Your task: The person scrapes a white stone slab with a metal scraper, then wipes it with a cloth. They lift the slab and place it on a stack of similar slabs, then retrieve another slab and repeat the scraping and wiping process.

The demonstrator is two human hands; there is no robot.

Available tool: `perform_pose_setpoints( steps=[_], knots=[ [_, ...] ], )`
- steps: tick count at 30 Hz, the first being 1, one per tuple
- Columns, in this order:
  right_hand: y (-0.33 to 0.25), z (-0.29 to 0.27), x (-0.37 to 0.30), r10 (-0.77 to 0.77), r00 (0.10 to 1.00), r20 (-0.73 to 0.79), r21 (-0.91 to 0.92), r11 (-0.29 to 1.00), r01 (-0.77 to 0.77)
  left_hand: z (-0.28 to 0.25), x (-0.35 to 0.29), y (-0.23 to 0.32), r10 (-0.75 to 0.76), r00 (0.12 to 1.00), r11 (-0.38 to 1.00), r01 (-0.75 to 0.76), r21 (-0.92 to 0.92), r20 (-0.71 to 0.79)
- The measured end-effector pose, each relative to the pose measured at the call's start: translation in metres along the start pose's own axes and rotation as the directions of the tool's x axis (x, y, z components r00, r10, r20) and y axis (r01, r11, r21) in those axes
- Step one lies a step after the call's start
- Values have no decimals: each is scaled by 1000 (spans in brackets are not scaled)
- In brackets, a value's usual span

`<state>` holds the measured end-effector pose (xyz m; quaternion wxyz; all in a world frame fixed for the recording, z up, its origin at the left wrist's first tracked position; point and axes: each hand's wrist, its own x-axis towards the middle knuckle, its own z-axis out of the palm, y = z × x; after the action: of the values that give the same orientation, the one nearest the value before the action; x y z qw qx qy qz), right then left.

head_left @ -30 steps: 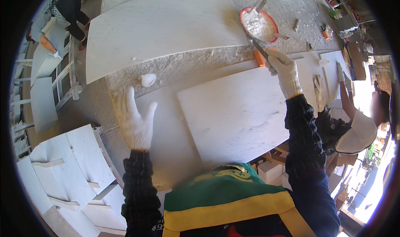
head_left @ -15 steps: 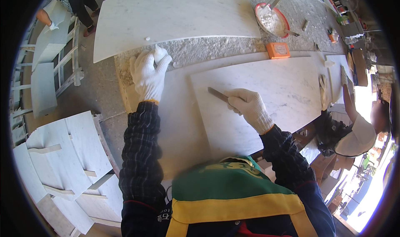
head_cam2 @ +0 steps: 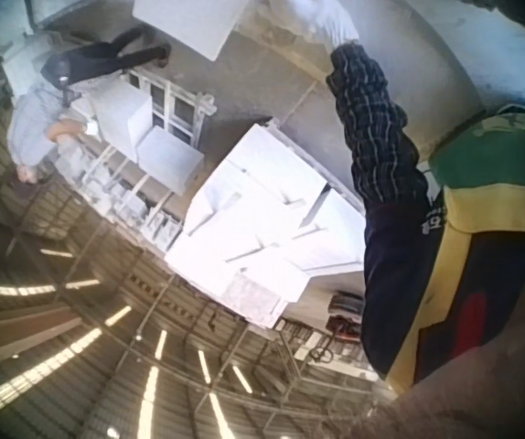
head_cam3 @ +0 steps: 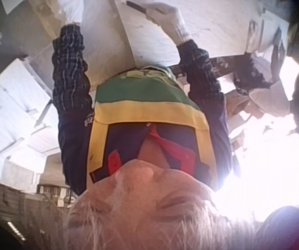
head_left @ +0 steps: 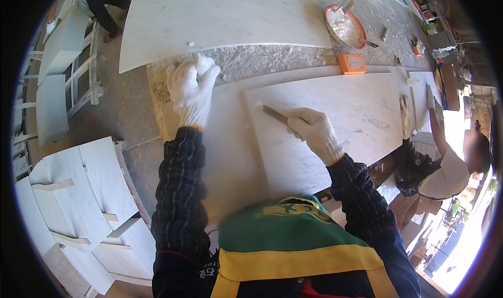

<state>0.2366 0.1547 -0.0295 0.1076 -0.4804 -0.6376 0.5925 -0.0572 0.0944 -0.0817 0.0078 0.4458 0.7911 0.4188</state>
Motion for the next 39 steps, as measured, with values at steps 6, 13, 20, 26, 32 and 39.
perform_pose_setpoints(
  steps=[6,13,20,26,32,39],
  knots=[
    [-3,10,9,-42,999,7,-122,992,43,5,1,-5,47,997,998,-44,50,-54],
    [-12,12,3,-42,999,19,-144,989,44,3,1,-2,25,999,999,-24,23,-35],
    [-23,16,-10,-278,961,18,-550,800,241,-3,2,7,12,1000,1000,-12,16,-4],
    [-26,21,-17,-374,924,80,-699,640,319,-4,2,6,-51,997,998,49,38,60],
    [-19,29,-1,-460,882,101,-738,560,377,1,2,0,-23,999,998,21,51,37],
    [-20,26,-10,-431,892,136,-752,541,376,2,0,-1,-30,999,999,29,46,18]
  ],
)
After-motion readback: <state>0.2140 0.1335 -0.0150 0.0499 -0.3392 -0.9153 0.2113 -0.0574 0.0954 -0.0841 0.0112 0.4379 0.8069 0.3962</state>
